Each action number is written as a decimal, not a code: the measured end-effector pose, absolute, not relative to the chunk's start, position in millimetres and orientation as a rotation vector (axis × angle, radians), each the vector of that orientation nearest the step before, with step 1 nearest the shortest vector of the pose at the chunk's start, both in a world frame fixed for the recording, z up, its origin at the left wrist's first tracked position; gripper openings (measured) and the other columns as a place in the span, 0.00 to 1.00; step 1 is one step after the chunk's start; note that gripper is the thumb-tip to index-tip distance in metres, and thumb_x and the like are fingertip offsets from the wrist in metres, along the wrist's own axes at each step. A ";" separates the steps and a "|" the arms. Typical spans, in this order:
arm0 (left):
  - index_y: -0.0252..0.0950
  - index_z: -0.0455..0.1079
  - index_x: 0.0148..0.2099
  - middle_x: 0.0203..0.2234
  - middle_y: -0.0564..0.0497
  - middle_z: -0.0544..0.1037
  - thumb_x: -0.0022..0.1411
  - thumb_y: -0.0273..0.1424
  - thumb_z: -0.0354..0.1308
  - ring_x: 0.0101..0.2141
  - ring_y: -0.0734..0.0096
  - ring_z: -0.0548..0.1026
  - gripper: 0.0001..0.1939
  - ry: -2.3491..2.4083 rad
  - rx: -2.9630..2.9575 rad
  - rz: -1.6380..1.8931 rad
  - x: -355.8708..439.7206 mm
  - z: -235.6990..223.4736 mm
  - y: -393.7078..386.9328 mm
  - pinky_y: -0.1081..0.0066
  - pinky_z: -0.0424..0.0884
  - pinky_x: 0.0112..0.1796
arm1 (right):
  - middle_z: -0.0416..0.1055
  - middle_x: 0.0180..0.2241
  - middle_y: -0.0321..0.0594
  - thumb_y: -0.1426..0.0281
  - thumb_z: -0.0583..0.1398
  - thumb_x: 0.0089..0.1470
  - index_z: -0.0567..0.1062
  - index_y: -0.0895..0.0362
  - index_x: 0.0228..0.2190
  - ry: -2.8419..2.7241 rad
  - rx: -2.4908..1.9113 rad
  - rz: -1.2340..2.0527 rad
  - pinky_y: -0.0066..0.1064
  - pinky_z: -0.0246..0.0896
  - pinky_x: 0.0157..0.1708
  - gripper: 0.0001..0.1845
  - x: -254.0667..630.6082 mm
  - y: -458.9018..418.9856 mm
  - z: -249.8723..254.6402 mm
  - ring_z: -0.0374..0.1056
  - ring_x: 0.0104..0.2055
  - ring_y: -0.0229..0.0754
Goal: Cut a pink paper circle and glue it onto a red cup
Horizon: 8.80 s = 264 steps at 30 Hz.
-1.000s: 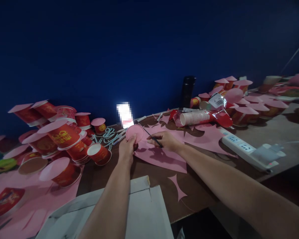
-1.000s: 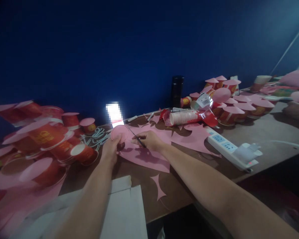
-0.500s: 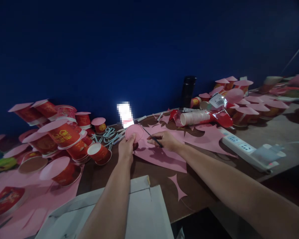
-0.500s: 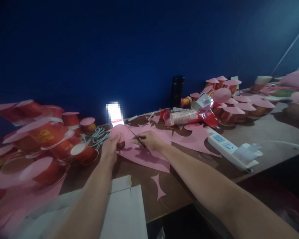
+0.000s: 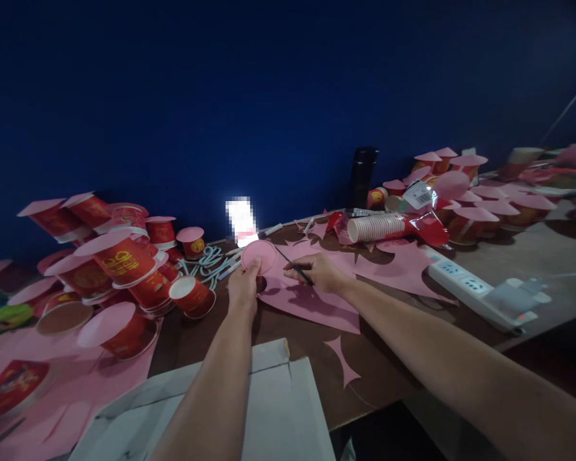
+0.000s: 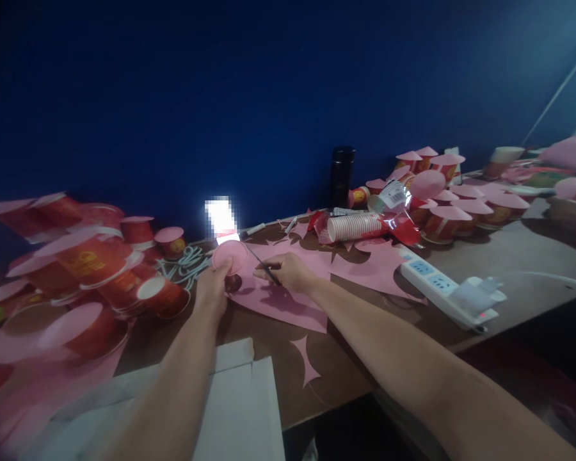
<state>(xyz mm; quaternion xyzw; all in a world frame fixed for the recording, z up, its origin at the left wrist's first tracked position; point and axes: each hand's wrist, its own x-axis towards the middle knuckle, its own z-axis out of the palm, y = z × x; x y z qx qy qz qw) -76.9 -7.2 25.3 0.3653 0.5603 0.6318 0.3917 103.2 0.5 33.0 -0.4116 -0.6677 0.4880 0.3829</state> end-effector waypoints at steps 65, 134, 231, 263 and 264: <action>0.29 0.74 0.33 0.21 0.50 0.72 0.47 0.42 0.62 0.23 0.72 0.68 0.19 1.513 1.019 1.566 -73.5 25.3 -9.5 0.70 0.67 0.30 | 0.71 0.23 0.38 0.57 0.67 0.38 0.79 0.62 0.37 -1.597 -1.086 1.310 0.25 0.57 0.22 0.26 100.7 -1.3 34.0 0.60 0.21 0.32; 0.29 0.74 0.33 0.23 0.50 0.73 0.46 0.42 0.62 0.23 0.73 0.67 0.19 1.479 1.023 1.576 -71.6 28.2 -12.2 0.71 0.66 0.28 | 0.74 0.27 0.39 0.60 0.67 0.39 0.80 0.60 0.36 -1.657 -1.079 1.274 0.25 0.58 0.25 0.22 100.3 -1.5 31.9 0.63 0.25 0.34; 0.30 0.70 0.36 0.23 0.53 0.73 0.37 0.32 0.69 0.17 0.81 0.65 0.22 1.023 0.605 1.594 -75.6 18.6 -2.8 0.78 0.60 0.18 | 0.66 0.17 0.32 0.50 0.61 0.45 0.77 0.58 0.32 -1.773 -1.084 1.293 0.24 0.55 0.15 0.24 99.3 0.5 19.5 0.57 0.16 0.32; 0.33 0.70 0.40 0.25 0.53 0.72 0.42 0.33 0.66 0.22 0.79 0.68 0.20 1.217 0.618 1.703 -60.9 30.0 -12.2 0.76 0.66 0.24 | 0.67 0.18 0.34 0.53 0.65 0.41 0.76 0.62 0.36 -1.424 -1.032 1.447 0.23 0.53 0.17 0.27 92.8 -0.3 22.8 0.59 0.18 0.31; 0.34 0.70 0.40 0.25 0.54 0.72 0.41 0.32 0.67 0.22 0.80 0.68 0.21 1.190 0.581 1.697 -60.5 29.1 -11.4 0.77 0.66 0.24 | 0.67 0.18 0.34 0.53 0.65 0.41 0.76 0.62 0.36 -1.430 -1.026 1.452 0.23 0.53 0.17 0.27 92.5 -1.7 23.9 0.59 0.18 0.31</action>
